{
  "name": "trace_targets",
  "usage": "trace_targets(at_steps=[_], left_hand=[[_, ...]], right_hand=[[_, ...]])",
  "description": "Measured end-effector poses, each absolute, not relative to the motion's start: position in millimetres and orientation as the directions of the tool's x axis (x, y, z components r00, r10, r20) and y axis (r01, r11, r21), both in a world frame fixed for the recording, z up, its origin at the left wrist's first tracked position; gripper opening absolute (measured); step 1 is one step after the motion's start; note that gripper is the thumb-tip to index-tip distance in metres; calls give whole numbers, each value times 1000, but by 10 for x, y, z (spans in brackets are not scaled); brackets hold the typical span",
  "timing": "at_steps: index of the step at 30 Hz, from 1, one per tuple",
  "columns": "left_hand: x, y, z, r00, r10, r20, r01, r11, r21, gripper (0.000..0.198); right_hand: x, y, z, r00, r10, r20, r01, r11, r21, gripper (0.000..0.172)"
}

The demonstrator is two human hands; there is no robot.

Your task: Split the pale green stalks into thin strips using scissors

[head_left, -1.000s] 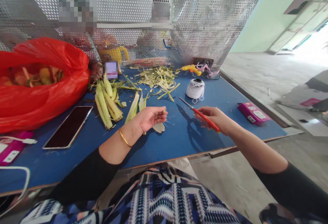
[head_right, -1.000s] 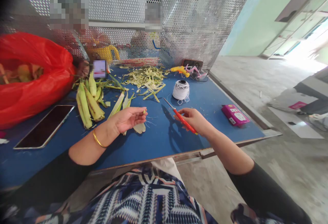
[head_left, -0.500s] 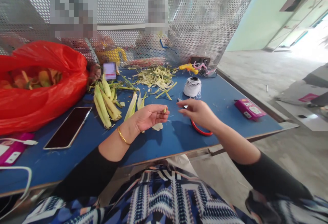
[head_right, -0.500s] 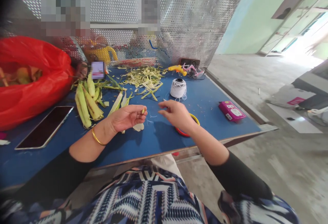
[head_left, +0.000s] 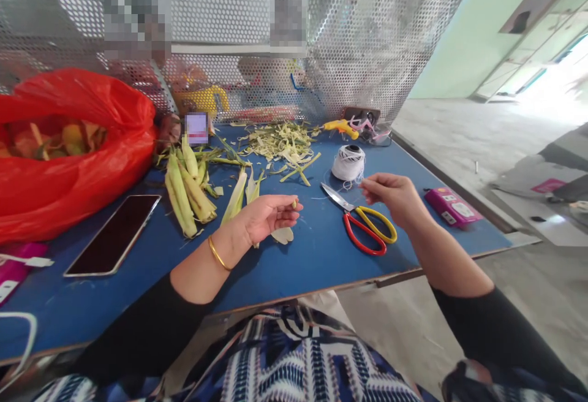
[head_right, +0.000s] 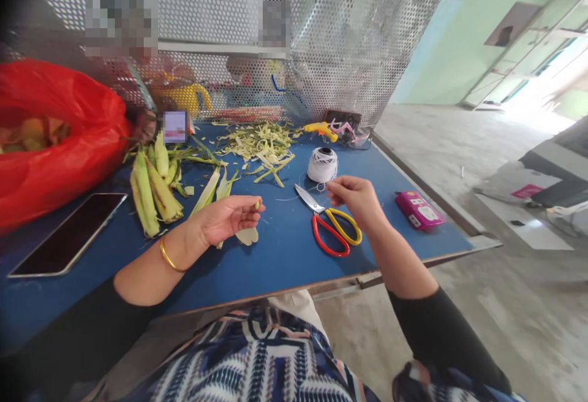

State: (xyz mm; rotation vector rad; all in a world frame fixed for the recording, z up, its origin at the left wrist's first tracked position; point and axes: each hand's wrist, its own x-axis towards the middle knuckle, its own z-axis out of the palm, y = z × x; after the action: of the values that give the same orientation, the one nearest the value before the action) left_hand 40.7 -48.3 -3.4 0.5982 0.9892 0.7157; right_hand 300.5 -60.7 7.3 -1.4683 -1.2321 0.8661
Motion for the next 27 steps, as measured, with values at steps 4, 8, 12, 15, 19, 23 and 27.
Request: trace_targets(at_steps=[4, 8, 12, 15, 19, 23, 27], left_hand=[[421, -496, -75, 326, 805, -496, -245, 579, 778, 13], [469, -533, -63, 293, 851, -435, -277, 511, 814, 8], [538, -590, -5, 257, 870, -420, -312, 486, 816, 6], [596, -643, 27, 189, 895, -404, -344, 446, 826, 5], [676, -708, 14, 125, 930, -346, -380, 367, 849, 6], [733, -740, -48, 93, 948, -305, -403, 316, 859, 18], [742, -755, -90, 83, 947, -310, -407, 316, 857, 23]], right_hand=[[3399, -658, 40, 334, 926, 174, 672, -104, -733, 20], [3515, -744, -25, 177, 928, 329, 965, -98, -243, 18], [3268, -896, 13, -2, 752, 659, 997, 51, -56, 23], [2871, -982, 29, -13, 707, 708, 902, 313, -296, 20], [2322, -944, -84, 19, 917, 398, 460, 345, -818, 21], [2042, -847, -238, 59, 979, 195, 162, 183, -970, 28], [2008, -823, -304, 116, 975, 192, 103, 180, -978, 21]])
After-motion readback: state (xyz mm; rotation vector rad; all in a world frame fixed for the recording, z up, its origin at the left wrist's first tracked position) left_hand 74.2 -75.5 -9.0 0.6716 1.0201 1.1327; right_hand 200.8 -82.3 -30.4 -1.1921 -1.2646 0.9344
